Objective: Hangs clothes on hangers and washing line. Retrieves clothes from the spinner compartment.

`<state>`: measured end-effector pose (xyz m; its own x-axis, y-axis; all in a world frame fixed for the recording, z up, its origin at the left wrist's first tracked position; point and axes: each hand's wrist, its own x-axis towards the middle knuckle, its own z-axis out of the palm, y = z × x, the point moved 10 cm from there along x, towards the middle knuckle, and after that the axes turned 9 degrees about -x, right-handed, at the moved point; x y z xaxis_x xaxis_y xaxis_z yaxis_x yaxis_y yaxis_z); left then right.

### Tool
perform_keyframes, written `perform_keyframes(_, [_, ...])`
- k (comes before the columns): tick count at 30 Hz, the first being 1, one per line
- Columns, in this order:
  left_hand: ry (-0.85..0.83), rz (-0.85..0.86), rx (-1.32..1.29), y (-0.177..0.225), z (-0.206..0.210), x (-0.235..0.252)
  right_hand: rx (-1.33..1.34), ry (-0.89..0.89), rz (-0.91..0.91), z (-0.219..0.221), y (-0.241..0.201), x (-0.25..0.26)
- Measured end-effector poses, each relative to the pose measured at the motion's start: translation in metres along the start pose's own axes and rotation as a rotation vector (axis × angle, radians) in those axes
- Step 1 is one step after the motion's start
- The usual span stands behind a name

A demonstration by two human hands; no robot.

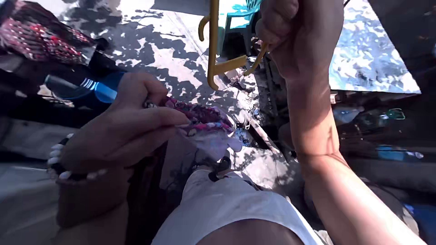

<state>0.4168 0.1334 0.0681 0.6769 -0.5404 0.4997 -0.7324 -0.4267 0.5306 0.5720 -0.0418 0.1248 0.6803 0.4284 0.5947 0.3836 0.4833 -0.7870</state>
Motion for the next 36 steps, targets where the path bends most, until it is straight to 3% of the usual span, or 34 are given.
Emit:
perform_keyframes(3, [0.027, 0.037, -0.061, 0.016, -0.009, -0.003, 0.276, 0.015, -0.056, 0.062, 0.020, -0.051])
perform_keyframes(7, [0.109, -0.002, -0.118, 0.030, -0.033, -0.033, 0.375, 0.201, -0.069, 0.096, 0.065, -0.104])
perform_keyframes(14, [0.204, -0.011, -0.094, 0.039, -0.092, -0.108, 0.322, 0.321, 0.232, 0.140, 0.149, -0.188])
perform_keyframes(19, [0.130, 0.035, -0.070, 0.064, -0.104, -0.148, 0.314, 0.168, 0.241, 0.265, 0.166, -0.216])
perform_keyframes(23, [0.057, 0.050, -0.103, 0.083, -0.109, -0.184, 0.360, -0.108, 0.306, 0.384, 0.203, -0.254])
perform_keyframes(26, [0.114, 0.026, -0.145, 0.090, -0.133, -0.220, 0.138, -0.224, 0.307, 0.429, 0.216, -0.270])
perform_keyframes(30, [0.151, -0.059, -0.126, 0.075, -0.183, -0.307, -0.435, -0.295, 0.186, 0.419, 0.221, -0.263])
perform_keyframes(32, [0.015, -0.111, -0.199, 0.046, -0.219, -0.380, -0.702, -0.271, 0.119, 0.388, 0.205, -0.254])
perform_keyframes(34, [-0.044, -0.421, -0.148, 0.031, -0.219, -0.405, -0.904, -0.248, 0.073, 0.350, 0.177, -0.243])
perform_keyframes(36, [-0.152, -0.941, 0.054, 0.022, -0.188, -0.391, -1.039, -0.263, 0.062, 0.319, 0.140, -0.235])
